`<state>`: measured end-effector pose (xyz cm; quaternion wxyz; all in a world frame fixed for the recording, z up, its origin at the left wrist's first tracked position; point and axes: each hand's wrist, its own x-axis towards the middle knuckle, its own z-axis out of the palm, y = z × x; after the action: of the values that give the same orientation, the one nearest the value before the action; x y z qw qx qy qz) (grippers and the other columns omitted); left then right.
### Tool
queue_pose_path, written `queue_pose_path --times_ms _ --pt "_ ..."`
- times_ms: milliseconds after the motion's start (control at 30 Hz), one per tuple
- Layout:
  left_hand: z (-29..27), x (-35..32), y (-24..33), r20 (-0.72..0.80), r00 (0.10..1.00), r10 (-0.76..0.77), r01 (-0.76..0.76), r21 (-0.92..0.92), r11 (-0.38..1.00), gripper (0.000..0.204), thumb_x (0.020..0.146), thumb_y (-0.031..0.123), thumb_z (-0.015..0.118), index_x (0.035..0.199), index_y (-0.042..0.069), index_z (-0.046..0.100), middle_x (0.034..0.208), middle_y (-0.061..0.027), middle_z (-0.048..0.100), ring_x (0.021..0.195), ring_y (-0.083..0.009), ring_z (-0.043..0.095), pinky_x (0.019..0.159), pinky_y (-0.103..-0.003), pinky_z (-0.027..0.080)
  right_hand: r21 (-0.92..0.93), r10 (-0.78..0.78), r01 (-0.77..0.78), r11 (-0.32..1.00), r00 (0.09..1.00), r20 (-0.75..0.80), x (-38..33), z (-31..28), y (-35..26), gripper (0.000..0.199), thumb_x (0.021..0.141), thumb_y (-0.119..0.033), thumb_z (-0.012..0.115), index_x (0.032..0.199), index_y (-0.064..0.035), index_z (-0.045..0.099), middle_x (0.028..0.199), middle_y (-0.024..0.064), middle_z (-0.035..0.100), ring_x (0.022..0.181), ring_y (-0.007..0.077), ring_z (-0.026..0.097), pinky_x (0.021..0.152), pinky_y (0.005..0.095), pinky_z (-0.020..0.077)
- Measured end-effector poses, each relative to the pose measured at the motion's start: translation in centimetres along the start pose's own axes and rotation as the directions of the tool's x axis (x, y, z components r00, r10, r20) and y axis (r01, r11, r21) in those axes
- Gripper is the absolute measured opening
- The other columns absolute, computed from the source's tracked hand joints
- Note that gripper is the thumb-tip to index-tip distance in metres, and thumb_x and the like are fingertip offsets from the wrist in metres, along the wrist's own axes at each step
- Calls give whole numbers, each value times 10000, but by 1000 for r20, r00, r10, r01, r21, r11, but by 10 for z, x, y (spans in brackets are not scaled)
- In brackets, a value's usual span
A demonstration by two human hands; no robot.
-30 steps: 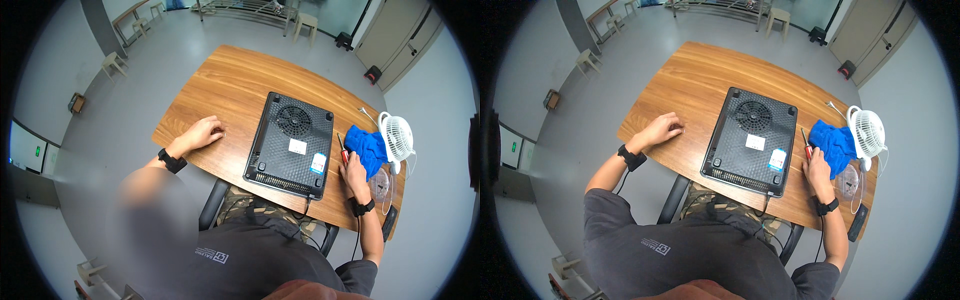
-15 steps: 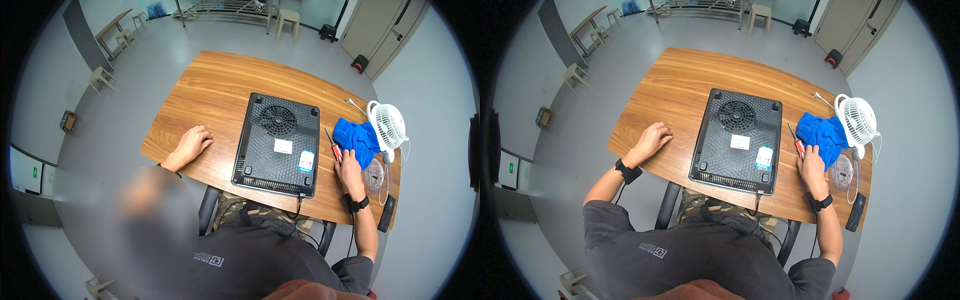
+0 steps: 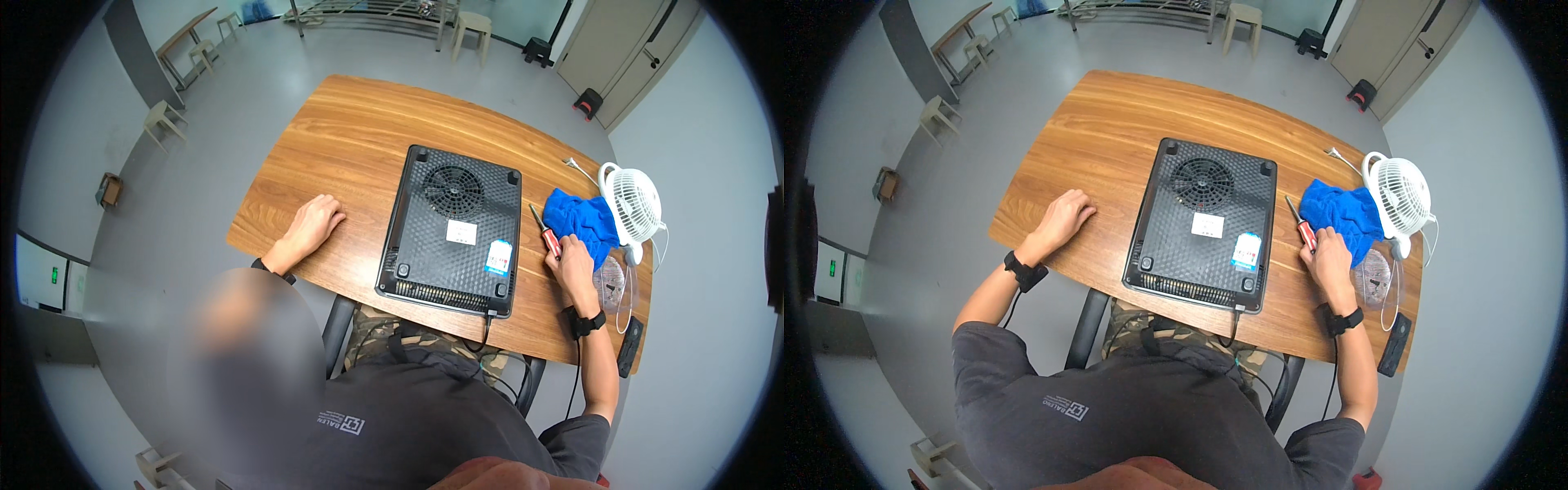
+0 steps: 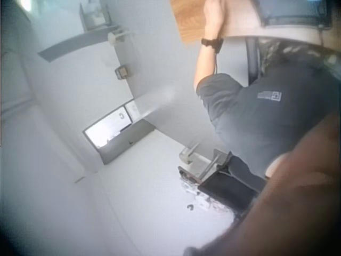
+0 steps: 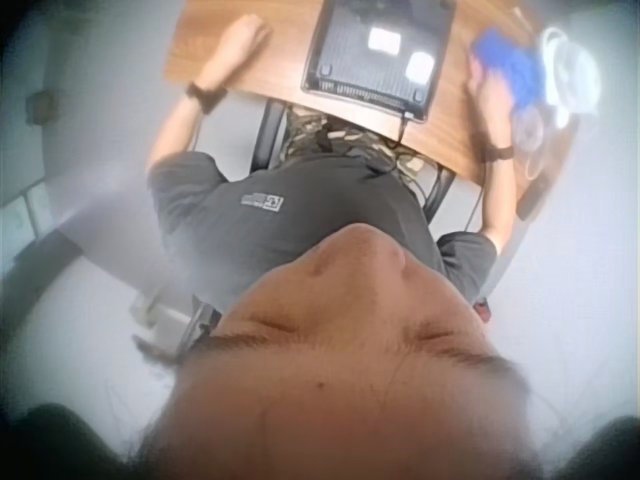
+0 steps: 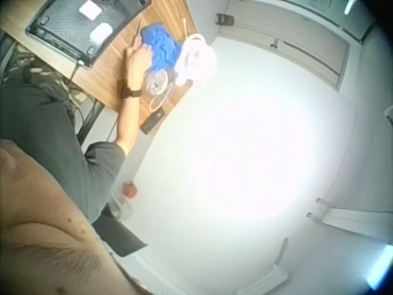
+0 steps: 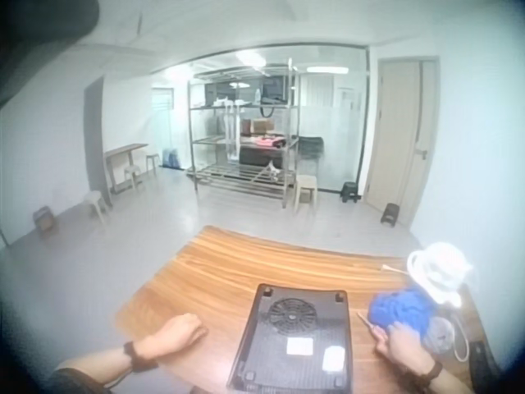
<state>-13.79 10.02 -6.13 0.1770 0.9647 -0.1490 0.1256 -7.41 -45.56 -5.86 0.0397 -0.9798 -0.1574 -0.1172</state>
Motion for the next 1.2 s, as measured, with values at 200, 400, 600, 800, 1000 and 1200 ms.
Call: queue_pose_path --times_ms 200,400,600,800,1000,1200 --pt "-3 18 9 -78 996 -51 38 -158 987 138 918 109 721 935 -17 669 880 -187 687 810 -364 679 729 -432 556 123 50 -49 991 999 -1 22 -39 -4 236 860 -191 707 934 8 605 905 219 587 885 422 607 764 504 493" --pt "14 41 39 -12 999 -33 25 -402 915 128 882 56 730 979 -23 699 857 -151 715 767 -215 713 716 -328 582 364 -153 150 919 988 -23 61 -97 -48 224 871 -163 672 1001 6 604 902 194 537 813 384 574 725 440 474" --pt "13 58 65 97 994 -42 88 -547 832 136 868 6 723 989 -48 696 841 -147 734 787 -193 726 742 -321 598 391 -513 461 797 857 35 106 -109 -100 258 873 -196 677 1056 -23 623 961 165 549 825 358 601 731 428 497" --pt "8 52 70 155 986 -57 136 -569 811 147 855 4 764 974 -45 694 830 -140 740 780 -172 724 732 -313 596 341 -706 647 682 704 75 135 -103 -143 300 817 -208 691 1056 -38 630 948 136 586 837 355 631 716 441 527" --pt "15 49 66 138 987 -79 147 -598 788 154 863 40 795 957 -22 690 786 -89 719 736 -129 688 699 -293 576 308 -767 714 629 634 98 142 -99 -168 291 813 -234 694 1031 -54 626 936 115 593 846 341 638 703 436 545" --pt "14 49 68 103 993 -61 111 -610 785 153 861 40 790 965 -26 697 799 -94 719 735 -137 689 694 -296 574 263 -771 726 635 620 148 143 -96 -175 263 816 -225 710 999 -58 623 937 104 593 868 334 643 699 435 549"
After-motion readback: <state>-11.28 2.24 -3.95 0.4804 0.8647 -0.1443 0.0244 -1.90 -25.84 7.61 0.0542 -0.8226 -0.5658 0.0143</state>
